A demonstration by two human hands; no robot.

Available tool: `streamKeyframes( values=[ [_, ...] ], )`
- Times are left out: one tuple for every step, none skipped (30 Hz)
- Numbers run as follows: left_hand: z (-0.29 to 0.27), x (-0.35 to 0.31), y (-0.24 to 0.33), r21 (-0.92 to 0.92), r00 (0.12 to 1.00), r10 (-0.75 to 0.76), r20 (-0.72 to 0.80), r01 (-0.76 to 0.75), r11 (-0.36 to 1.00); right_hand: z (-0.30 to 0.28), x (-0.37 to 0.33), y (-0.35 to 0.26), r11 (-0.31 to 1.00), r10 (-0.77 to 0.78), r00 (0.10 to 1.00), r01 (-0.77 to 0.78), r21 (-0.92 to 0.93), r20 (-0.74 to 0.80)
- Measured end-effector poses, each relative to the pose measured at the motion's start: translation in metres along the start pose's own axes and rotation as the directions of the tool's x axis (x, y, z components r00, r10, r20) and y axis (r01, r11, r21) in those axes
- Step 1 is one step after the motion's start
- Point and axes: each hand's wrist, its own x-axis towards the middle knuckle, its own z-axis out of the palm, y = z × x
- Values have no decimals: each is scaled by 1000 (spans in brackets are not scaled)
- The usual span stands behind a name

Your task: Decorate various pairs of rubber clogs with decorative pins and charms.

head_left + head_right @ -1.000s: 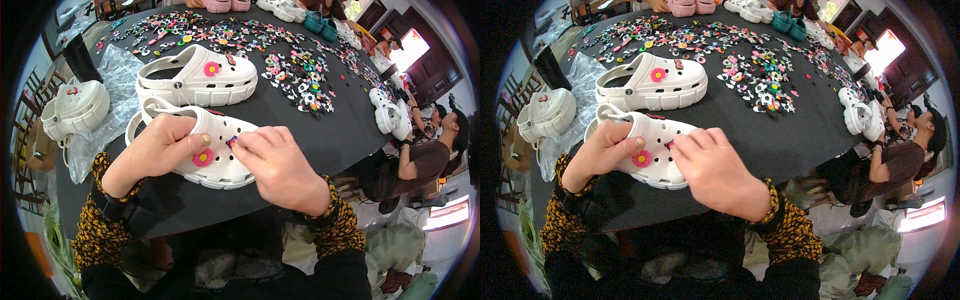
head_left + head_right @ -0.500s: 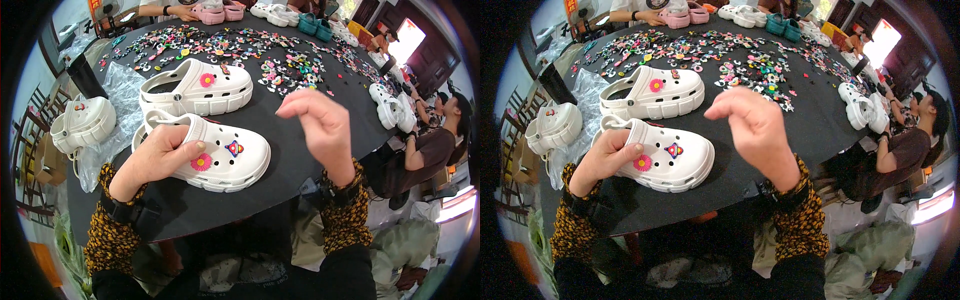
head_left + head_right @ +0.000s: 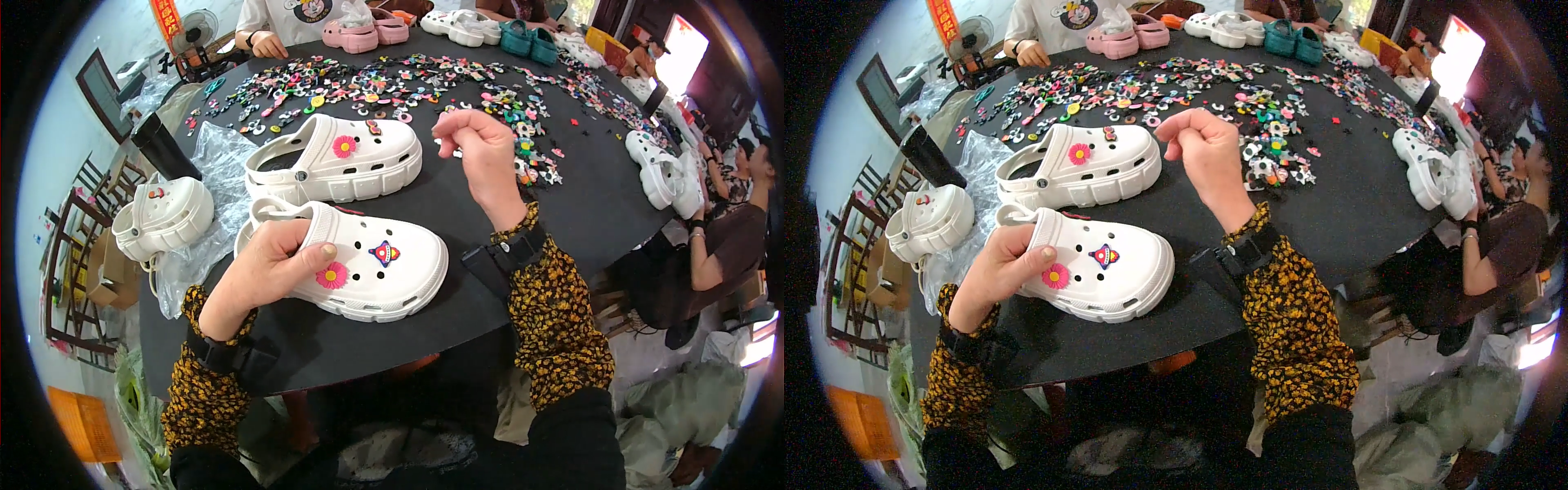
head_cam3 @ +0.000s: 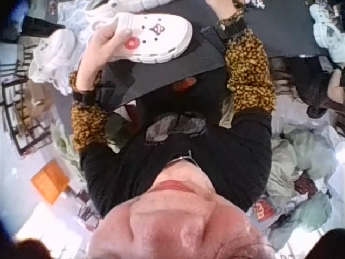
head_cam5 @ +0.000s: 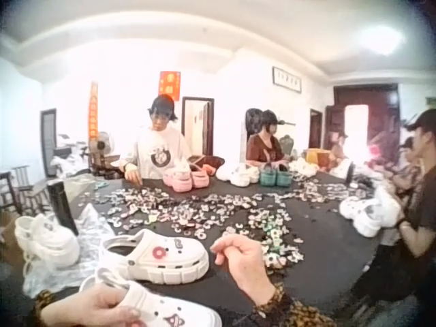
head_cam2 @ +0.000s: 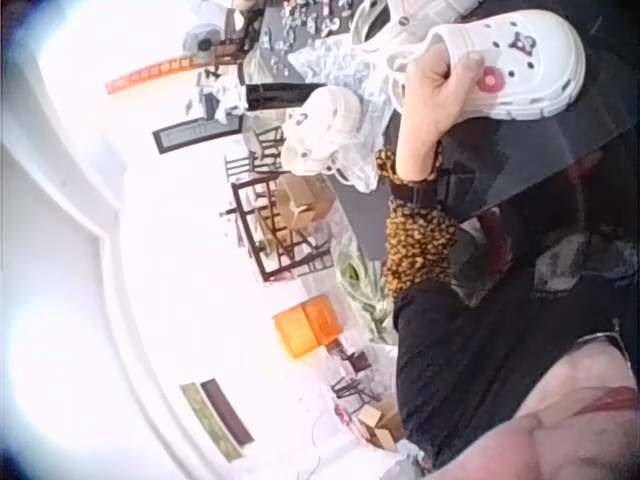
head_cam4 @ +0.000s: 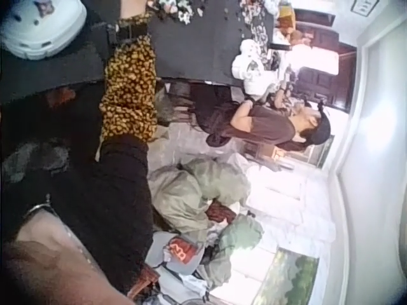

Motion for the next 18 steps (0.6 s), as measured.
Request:
streamKeyframes(
  values=[
    [0,0,-3,8,1000,-2,-17,2,1000,0,-3,8,999,31,999,-32,19,19],
    [0,0,-6,16,999,-4,-33,4,1000,0,-6,11,999,37,999,-37,30,11],
    [0,1,-5,24,1000,-13,-24,13,1000,0,-9,14,997,69,996,-67,-32,61],
    [1,1,-3,-3,999,-41,-36,41,999,-1,-11,16,991,104,989,-93,-97,108],
    [2,1,-2,-32,996,-69,-47,68,997,-4,-12,17,986,136,981,-120,-115,140],
    [2,1,-2,-26,996,-76,-37,75,997,-7,-13,17,986,140,982,-127,-108,130],
    [2,1,-3,-52,996,-73,-44,71,996,-10,-13,17,983,157,978,-142,-118,138],
    [2,1,-4,-77,996,-73,-54,69,995,-11,-14,16,980,175,973,-156,-125,150],
    [2,1,-2,-71,996,-81,-46,78,994,-11,-15,15,976,199,970,-183,-117,140],
    [2,1,0,-66,995,-85,-54,82,994,-10,-15,13,976,203,970,-190,-109,134],
    [2,2,1,-63,995,-84,-57,80,995,-9,-15,11,973,220,965,-206,-100,146],
    [3,2,0,-61,995,-84,-47,81,995,-9,-16,10,971,235,959,-223,-92,159],
    [3,2,-2,-57,995,-78,-55,75,996,-8,-17,12,973,228,958,-219,-73,172],
    [2,0,-4,-52,995,-75,-66,71,996,-6,-18,13,972,232,959,-223,-71,166],
    [2,-1,-4,-51,995,-77,-60,74,996,-4,-19,12,968,251,950,-245,-56,186],
    [2,-2,-5,-54,994,-79,-72,76,996,-3,-19,12,963,270,940,-267,-43,207],
    [2,-3,-5,-59,993,-83,-86,78,995,-3,-19,14,965,263,940,-260,-41,215],
    [2,-3,-5,-59,993,-86,-83,81,995,-4,-20,13,964,266,940,-264,-40,214]
  ],
)
